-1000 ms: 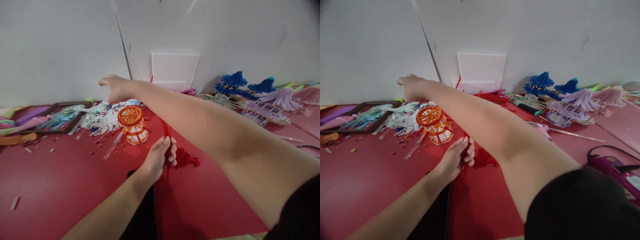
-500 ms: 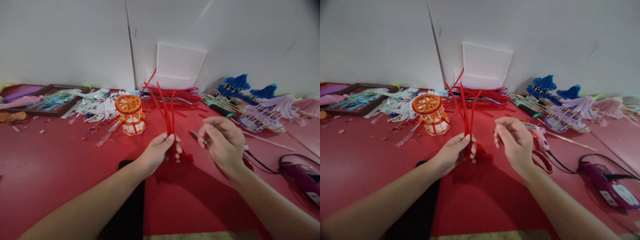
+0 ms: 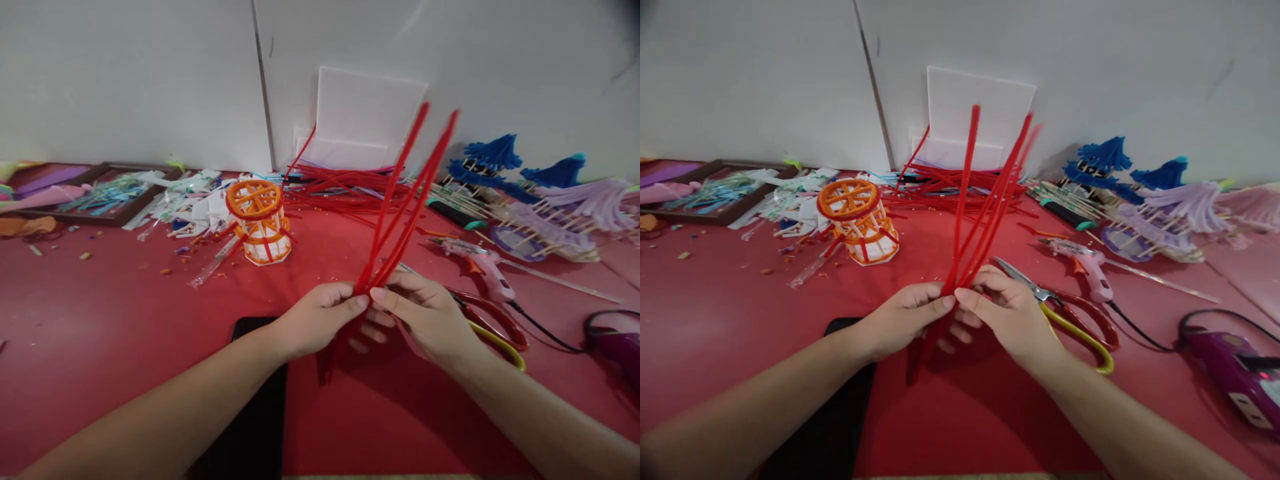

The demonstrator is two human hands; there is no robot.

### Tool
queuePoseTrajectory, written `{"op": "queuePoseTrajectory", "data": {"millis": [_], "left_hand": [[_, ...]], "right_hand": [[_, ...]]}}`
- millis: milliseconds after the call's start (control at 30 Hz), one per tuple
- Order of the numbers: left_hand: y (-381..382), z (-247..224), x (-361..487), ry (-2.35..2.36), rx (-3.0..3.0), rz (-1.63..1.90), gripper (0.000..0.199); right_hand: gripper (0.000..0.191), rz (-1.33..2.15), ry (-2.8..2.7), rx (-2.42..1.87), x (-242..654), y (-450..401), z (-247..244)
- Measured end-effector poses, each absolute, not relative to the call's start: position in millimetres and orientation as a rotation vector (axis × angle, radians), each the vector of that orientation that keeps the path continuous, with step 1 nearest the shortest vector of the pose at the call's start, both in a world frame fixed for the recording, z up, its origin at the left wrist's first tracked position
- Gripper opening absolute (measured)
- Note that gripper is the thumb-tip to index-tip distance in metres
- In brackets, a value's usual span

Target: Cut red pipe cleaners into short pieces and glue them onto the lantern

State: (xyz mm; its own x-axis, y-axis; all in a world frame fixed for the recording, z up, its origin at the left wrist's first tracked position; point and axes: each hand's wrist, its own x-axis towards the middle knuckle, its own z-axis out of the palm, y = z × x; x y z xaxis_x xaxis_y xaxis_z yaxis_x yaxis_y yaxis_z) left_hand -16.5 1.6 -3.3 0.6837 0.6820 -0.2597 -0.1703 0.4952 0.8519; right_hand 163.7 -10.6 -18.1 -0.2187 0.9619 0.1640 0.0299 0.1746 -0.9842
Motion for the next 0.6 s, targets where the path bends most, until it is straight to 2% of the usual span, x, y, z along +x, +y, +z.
{"op": "queuePoseTrajectory", "data": {"millis": [167,400,500,600], "left_hand": [[3.1,-3.3,-17.3,0.612,0.894,0.544,0.029],[-1.6,3.2,-20.4,0.59,1.059,0.376,0.031],[0.0,2.0,-20.5,0.635,0.995,0.405,0.043],[6.8,2.9,-21.4,0.675,0.832,0.556,0.056]], "right_hand": [[0.021,1.169,-1.496,-1.133,168.7,-8.0,-14.2],[0.03,1.442,-1.486,-0.996,164.8,-10.8,-5.8],[0.03,1.312,-1.457,-1.013,167.6,-8.9,-6.2],[0.027,1.021,-1.331,-1.013,175.0,-6.1,-4.7]]}}
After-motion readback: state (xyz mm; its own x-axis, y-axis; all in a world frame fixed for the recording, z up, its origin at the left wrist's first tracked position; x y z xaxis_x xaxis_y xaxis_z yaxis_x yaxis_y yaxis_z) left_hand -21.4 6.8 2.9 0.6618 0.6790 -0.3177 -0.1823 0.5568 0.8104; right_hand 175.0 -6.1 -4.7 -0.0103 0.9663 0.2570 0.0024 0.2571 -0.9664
